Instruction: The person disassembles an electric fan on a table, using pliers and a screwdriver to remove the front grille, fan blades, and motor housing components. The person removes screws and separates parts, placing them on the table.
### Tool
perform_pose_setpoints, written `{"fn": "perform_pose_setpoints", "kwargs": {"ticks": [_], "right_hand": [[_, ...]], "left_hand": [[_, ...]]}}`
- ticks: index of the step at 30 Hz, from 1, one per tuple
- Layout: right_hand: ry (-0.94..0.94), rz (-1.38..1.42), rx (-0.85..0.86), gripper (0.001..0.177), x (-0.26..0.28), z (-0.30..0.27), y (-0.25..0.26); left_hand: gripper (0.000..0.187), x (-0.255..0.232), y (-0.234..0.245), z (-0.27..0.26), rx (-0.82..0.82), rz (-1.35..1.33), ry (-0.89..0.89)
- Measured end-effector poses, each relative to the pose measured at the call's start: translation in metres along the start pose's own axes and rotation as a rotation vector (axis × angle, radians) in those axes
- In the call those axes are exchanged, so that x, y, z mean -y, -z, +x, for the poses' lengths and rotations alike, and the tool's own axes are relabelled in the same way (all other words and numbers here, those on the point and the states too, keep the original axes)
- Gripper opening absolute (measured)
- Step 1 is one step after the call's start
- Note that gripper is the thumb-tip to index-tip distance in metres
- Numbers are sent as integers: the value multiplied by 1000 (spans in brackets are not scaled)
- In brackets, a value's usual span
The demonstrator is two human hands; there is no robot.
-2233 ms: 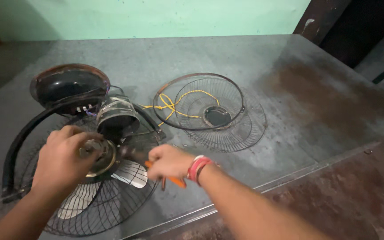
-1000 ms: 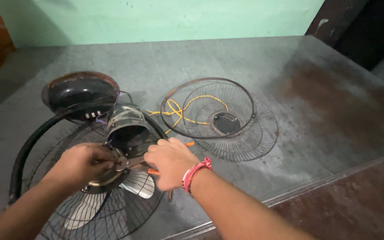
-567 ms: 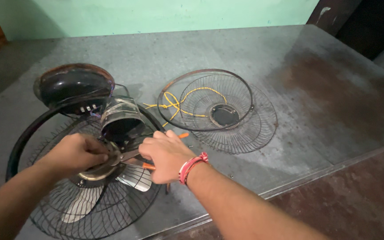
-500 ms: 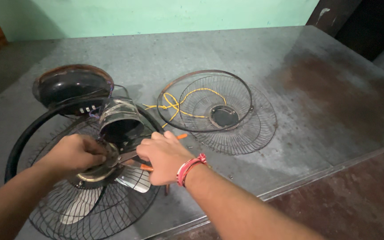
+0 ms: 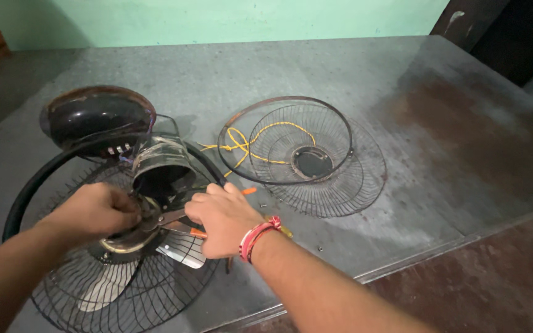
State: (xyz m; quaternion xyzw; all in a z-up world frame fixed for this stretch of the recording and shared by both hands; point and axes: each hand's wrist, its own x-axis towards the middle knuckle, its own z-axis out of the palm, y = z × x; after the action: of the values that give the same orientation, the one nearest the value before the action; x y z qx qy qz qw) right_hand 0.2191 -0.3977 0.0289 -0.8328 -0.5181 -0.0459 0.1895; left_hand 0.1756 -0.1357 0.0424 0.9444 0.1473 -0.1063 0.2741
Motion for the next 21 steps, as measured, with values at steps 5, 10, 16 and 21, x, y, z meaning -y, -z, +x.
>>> {"fn": "perform_pose_setpoints", "kwargs": {"ticks": [5, 10, 16, 21], "right_hand": [[51, -33, 7, 27, -3, 3, 8], [17, -69, 67, 23, -5, 9, 10], [51, -118, 64, 30, -2, 13, 12], [72, -156, 77, 31, 5, 9, 5]], "left_hand": [[28, 2, -1, 11, 41, 115, -23], [28, 5, 3, 33, 109, 64, -36], [32, 7, 5, 43, 133, 115, -57], [47, -3, 4, 24, 132, 117, 1]]}}
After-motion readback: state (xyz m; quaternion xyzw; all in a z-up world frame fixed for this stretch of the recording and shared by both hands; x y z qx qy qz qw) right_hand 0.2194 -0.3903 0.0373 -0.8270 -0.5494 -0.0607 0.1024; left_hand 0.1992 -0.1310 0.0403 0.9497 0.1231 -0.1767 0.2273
